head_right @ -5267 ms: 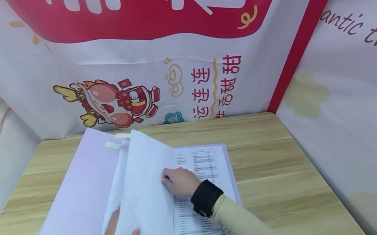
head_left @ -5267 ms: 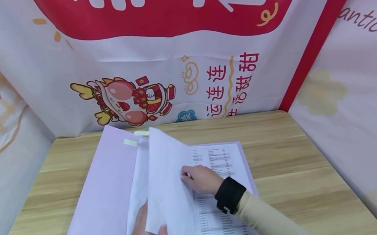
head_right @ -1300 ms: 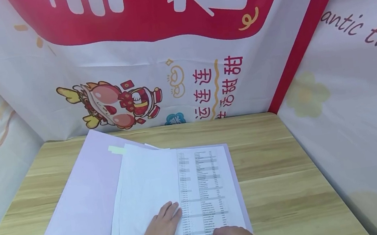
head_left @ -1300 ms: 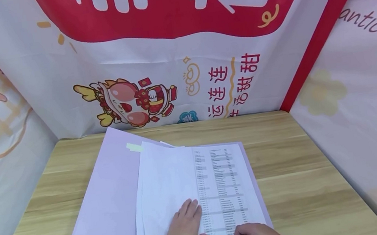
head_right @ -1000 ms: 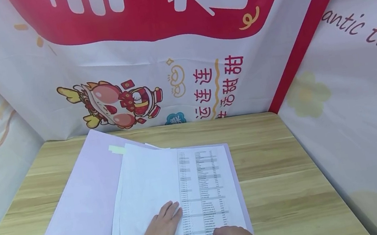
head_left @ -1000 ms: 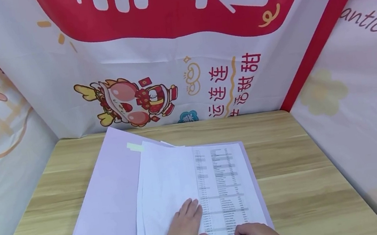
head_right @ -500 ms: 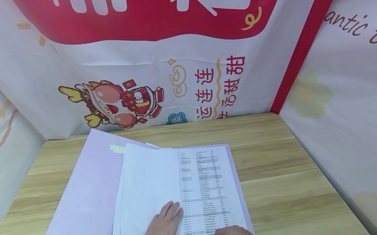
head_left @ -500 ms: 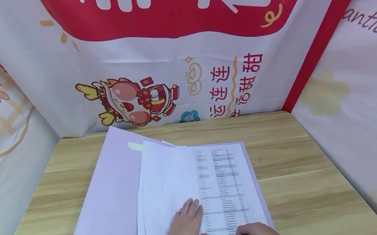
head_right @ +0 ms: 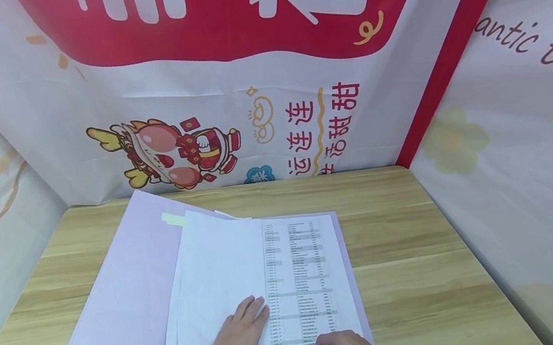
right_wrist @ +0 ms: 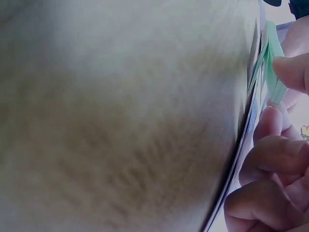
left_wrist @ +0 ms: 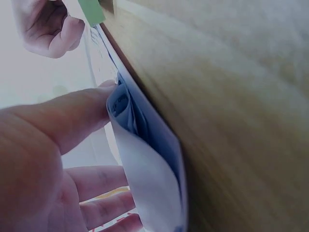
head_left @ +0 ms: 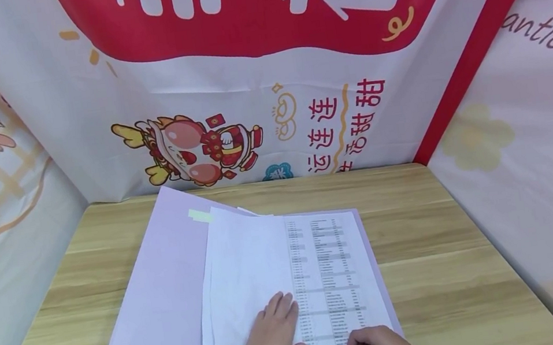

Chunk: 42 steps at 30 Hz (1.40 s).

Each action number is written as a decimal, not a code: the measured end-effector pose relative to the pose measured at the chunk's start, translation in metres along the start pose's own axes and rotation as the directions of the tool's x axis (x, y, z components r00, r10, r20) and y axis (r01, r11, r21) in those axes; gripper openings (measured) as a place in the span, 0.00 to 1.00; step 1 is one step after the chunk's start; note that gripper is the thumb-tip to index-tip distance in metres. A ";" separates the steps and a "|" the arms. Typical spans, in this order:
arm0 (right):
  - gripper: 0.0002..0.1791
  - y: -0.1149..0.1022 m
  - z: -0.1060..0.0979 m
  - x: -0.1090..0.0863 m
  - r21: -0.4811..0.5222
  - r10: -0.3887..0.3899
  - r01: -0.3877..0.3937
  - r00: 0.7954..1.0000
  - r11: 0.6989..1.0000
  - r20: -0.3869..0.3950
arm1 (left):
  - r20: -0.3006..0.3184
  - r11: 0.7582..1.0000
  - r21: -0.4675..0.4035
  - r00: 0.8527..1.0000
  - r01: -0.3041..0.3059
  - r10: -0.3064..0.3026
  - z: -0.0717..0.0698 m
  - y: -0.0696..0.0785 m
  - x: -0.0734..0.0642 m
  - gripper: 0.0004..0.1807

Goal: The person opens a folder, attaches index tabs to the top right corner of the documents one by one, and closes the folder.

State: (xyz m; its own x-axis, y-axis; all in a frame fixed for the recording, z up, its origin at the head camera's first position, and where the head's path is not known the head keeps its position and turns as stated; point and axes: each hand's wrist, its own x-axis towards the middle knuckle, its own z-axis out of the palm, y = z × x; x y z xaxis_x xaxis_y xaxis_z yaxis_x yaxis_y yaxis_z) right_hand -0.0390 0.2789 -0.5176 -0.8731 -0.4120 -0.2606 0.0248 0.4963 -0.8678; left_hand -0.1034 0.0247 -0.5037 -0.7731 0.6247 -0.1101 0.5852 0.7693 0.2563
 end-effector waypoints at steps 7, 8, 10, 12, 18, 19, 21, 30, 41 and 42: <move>0.12 0.000 -0.006 -0.007 0.009 -0.114 0.114 0.993 0.993 -0.040 | -0.028 1.000 0.002 1.000 0.012 -0.011 0.000 0.002 0.001 0.39; 0.11 -0.002 -0.008 -0.007 0.007 -0.115 0.115 0.992 0.993 -0.048 | -0.031 1.000 -0.006 0.999 0.015 -0.015 -0.001 0.002 0.001 0.38; 0.11 -0.006 -0.011 -0.008 -0.007 -0.093 0.093 0.993 0.996 -0.067 | -0.041 1.000 -0.025 0.999 0.018 -0.019 -0.002 0.002 0.002 0.37; 0.12 -0.010 -0.016 -0.009 -0.023 -0.063 0.061 0.994 0.998 -0.088 | -0.056 0.999 -0.043 0.998 0.022 -0.025 -0.004 0.002 0.002 0.35; 0.14 -0.025 -0.032 -0.010 -0.119 -0.128 0.107 0.975 0.987 -0.183 | -0.180 0.998 -0.056 0.984 0.002 -0.012 -0.010 0.002 0.002 0.24; 0.14 -0.026 -0.034 -0.010 -0.143 -0.169 0.142 0.964 0.980 -0.204 | -0.209 0.998 -0.059 0.978 -0.003 -0.009 -0.011 0.002 0.003 0.22; 0.16 -0.029 -0.038 -0.010 -0.208 -0.254 0.205 0.935 0.956 -0.247 | -0.249 0.997 -0.080 0.969 -0.008 -0.012 -0.014 0.003 0.003 0.19; 0.16 -0.045 -0.051 0.002 -0.300 -0.297 0.187 0.875 0.936 -0.382 | -0.120 0.801 -0.599 0.991 -0.027 -0.056 -0.037 0.009 0.014 0.25; 0.19 -0.053 -0.051 0.022 -0.361 -0.331 0.174 0.836 0.916 -0.438 | -0.088 0.523 -0.852 0.989 -0.012 -0.121 -0.048 0.013 0.029 0.16; 0.19 -0.053 -0.051 0.022 -0.356 -0.321 0.167 0.840 0.919 -0.437 | -0.094 0.528 -0.849 0.987 -0.013 -0.127 -0.048 0.013 0.030 0.14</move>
State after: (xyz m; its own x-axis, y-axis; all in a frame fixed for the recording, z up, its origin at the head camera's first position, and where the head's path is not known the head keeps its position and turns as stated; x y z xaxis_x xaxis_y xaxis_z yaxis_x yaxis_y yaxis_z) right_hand -0.0845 0.2823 -0.4562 -0.9542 -0.1720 0.2448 -0.2962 0.6597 -0.6908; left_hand -0.1306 0.0465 -0.4578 -0.8606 0.5067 -0.0508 0.1114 0.2847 0.9521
